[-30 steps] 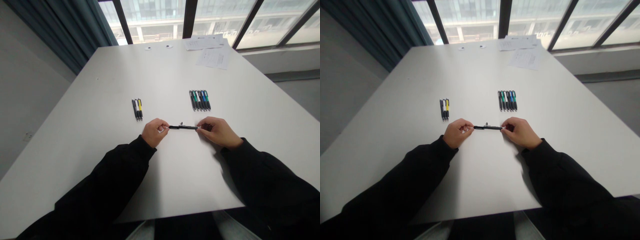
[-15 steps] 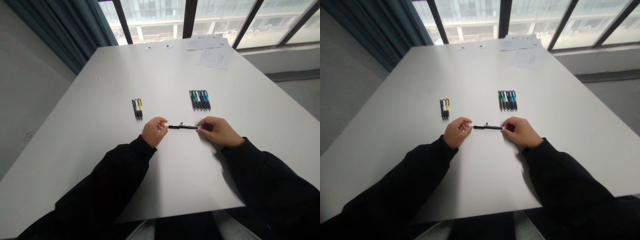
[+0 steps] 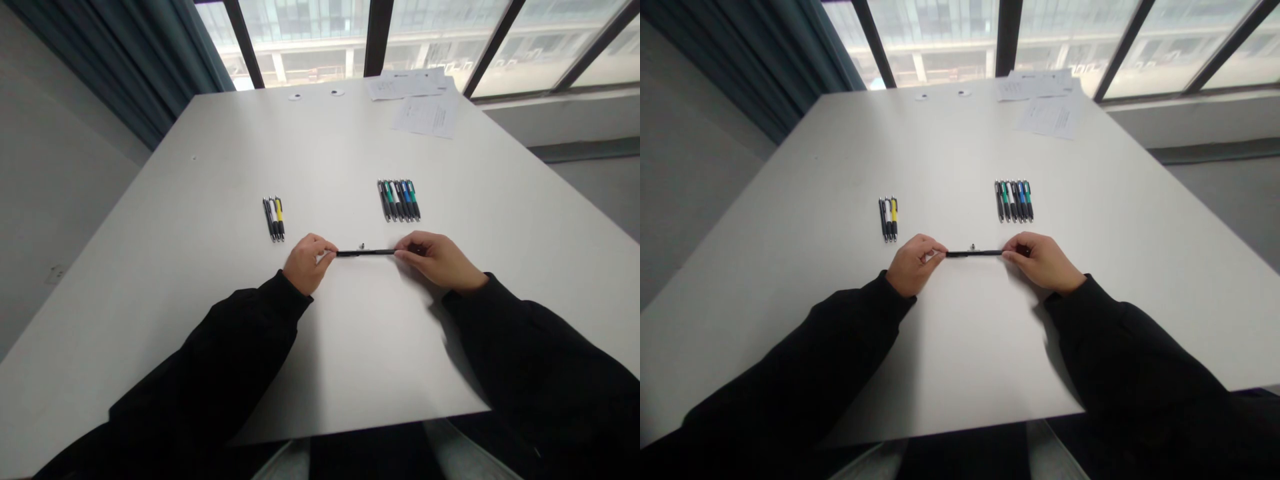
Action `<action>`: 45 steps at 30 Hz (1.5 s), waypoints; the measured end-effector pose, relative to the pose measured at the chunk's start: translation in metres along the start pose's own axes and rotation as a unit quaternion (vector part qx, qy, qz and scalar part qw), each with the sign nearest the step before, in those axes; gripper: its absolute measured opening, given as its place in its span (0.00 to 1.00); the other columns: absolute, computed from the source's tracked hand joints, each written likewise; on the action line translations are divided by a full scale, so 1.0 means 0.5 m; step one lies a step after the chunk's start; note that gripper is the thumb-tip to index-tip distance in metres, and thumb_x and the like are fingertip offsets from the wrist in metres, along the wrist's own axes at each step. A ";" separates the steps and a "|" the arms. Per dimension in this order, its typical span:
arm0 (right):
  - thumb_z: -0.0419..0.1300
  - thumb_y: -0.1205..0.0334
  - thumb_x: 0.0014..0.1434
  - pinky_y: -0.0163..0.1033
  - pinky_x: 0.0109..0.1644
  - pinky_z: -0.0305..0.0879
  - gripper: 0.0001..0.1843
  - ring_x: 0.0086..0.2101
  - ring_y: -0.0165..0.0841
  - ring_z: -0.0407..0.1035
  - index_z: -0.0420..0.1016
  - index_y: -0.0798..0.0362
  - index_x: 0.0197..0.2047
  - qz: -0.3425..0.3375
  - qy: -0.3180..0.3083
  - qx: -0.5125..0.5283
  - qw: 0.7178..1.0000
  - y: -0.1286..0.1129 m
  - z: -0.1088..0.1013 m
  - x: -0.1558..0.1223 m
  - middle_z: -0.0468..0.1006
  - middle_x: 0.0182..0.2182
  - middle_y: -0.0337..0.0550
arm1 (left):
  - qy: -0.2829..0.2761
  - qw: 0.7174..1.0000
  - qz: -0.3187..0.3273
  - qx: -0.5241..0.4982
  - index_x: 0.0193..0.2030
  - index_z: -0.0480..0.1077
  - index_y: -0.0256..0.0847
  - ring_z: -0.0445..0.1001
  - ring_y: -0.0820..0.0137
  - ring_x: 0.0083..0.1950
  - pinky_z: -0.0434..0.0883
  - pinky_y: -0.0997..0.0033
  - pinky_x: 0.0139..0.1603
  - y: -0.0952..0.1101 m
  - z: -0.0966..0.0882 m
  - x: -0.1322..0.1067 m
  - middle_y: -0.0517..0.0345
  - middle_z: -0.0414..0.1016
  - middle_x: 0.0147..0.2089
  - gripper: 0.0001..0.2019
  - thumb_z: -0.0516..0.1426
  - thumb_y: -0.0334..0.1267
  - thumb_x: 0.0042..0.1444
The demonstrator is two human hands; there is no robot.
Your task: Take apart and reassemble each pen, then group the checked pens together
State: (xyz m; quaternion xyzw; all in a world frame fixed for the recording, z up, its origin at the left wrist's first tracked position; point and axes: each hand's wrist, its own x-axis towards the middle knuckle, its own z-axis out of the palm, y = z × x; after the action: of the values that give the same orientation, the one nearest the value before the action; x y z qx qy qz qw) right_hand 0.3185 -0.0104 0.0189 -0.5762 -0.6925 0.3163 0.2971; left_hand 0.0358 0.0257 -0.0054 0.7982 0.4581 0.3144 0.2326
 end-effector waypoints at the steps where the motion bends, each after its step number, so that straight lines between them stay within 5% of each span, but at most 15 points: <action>1: 0.63 0.53 0.58 0.39 0.32 0.61 0.12 0.26 0.32 0.66 0.77 0.53 0.32 0.017 -0.001 0.029 0.999 0.002 0.000 0.000 0.75 0.26 0.41 | -0.010 1.000 0.004 -0.002 0.38 0.77 0.36 0.70 0.70 0.37 0.70 0.67 0.42 0.002 -0.002 0.000 0.54 0.73 0.37 0.07 0.57 0.31 0.58; 6: 0.66 0.52 0.57 0.36 0.24 0.56 0.13 0.20 0.27 0.60 0.74 0.54 0.32 0.051 -0.011 0.209 0.976 0.006 0.000 0.000 0.68 0.20 0.35 | -0.018 0.998 -0.016 -0.052 0.42 0.76 0.37 0.73 0.68 0.41 0.69 0.67 0.46 0.013 -0.007 -0.004 0.53 0.77 0.40 0.11 0.52 0.35 0.63; 10: 0.68 0.57 0.56 0.35 0.25 0.58 0.09 0.22 0.27 0.62 0.75 0.54 0.32 0.013 0.019 0.321 0.947 -0.008 0.002 -0.004 0.70 0.22 0.36 | -0.038 0.964 -0.096 -0.247 0.46 0.76 0.35 0.73 0.69 0.37 0.68 0.70 0.39 0.018 -0.007 -0.001 0.50 0.79 0.40 0.19 0.51 0.48 0.66; 12: 0.69 0.59 0.55 0.35 0.24 0.58 0.08 0.22 0.28 0.62 0.76 0.54 0.33 0.005 0.020 0.364 0.931 -0.021 0.001 -0.008 0.70 0.21 0.37 | -0.095 0.900 -0.150 -0.398 0.45 0.76 0.33 0.73 0.69 0.34 0.67 0.71 0.33 0.025 -0.006 0.002 0.45 0.80 0.40 0.26 0.51 0.56 0.63; 16: 0.69 0.61 0.55 0.35 0.23 0.58 0.07 0.22 0.28 0.63 0.77 0.54 0.33 -0.009 -0.010 0.400 0.916 -0.040 0.002 -0.020 0.70 0.22 0.38 | -0.280 0.713 -0.242 -0.596 0.42 0.77 0.29 0.74 0.69 0.30 0.67 0.71 0.30 0.056 0.003 -0.004 0.40 0.80 0.38 0.32 0.56 0.63 0.55; 18: 0.68 0.61 0.56 0.35 0.24 0.58 0.06 0.23 0.28 0.63 0.77 0.54 0.34 -0.023 -0.028 0.398 0.917 -0.043 0.006 -0.027 0.70 0.23 0.38 | -0.327 0.676 -0.247 -0.613 0.43 0.78 0.30 0.74 0.71 0.29 0.67 0.73 0.29 0.074 0.010 -0.014 0.42 0.80 0.38 0.27 0.63 0.57 0.52; 25: 0.65 0.58 0.60 0.37 0.26 0.61 0.08 0.24 0.28 0.64 0.76 0.53 0.39 -0.053 -0.126 0.315 0.939 -0.059 0.023 -0.046 0.72 0.27 0.40 | -0.392 0.657 -0.224 -0.603 0.43 0.78 0.34 0.76 0.71 0.31 0.71 0.72 0.33 0.086 0.025 -0.032 0.50 0.79 0.36 0.20 0.69 0.46 0.48; 30: 0.64 0.54 0.60 0.41 0.34 0.66 0.15 0.31 0.33 0.68 0.77 0.52 0.47 -0.129 0.012 0.072 0.989 -0.041 0.027 -0.026 0.74 0.36 0.45 | -0.287 0.666 -0.159 -0.670 0.39 0.78 0.36 0.77 0.69 0.30 0.73 0.69 0.35 0.081 0.025 -0.033 0.53 0.78 0.31 0.16 0.71 0.42 0.45; 32: 0.64 0.54 0.59 0.42 0.36 0.67 0.18 0.32 0.34 0.68 0.77 0.52 0.50 -0.136 0.060 -0.053 0.987 -0.024 0.031 -0.012 0.74 0.41 0.49 | -0.242 0.668 -0.111 -0.695 0.34 0.79 0.38 0.77 0.67 0.32 0.74 0.66 0.37 0.080 0.026 -0.031 0.54 0.78 0.29 0.14 0.72 0.42 0.42; 35: 0.63 0.56 0.61 0.44 0.41 0.68 0.11 0.34 0.37 0.70 0.80 0.52 0.45 -0.154 0.047 -0.123 0.979 -0.007 0.040 0.005 0.76 0.39 0.49 | -0.220 0.671 -0.068 -0.705 0.28 0.78 0.38 0.77 0.64 0.34 0.73 0.63 0.39 0.078 0.028 -0.029 0.53 0.78 0.28 0.13 0.73 0.41 0.40; 41: 0.56 0.63 0.65 0.47 0.46 0.65 0.08 0.41 0.43 0.68 0.76 0.53 0.38 -0.183 0.004 -0.166 0.969 -0.017 0.052 0.011 0.76 0.38 0.52 | -0.225 0.642 -0.240 -0.692 0.40 0.76 0.38 0.77 0.69 0.31 0.74 0.65 0.36 0.080 0.024 -0.029 0.56 0.77 0.34 0.18 0.71 0.43 0.44; 45: 0.53 0.66 0.65 0.45 0.43 0.63 0.07 0.38 0.41 0.67 0.72 0.53 0.38 -0.174 0.005 -0.144 0.974 -0.023 0.050 0.003 0.75 0.36 0.51 | -0.223 0.636 -0.246 -0.696 0.39 0.74 0.35 0.78 0.68 0.35 0.76 0.64 0.39 0.083 0.021 -0.025 0.55 0.77 0.35 0.19 0.72 0.40 0.43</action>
State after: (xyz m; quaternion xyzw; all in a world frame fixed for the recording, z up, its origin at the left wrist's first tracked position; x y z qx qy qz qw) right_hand 0.2916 -0.0127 0.0124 -0.4855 -0.8189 0.1535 0.2648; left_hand 0.0627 -0.0059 0.0113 0.3031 0.2174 0.2839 0.8833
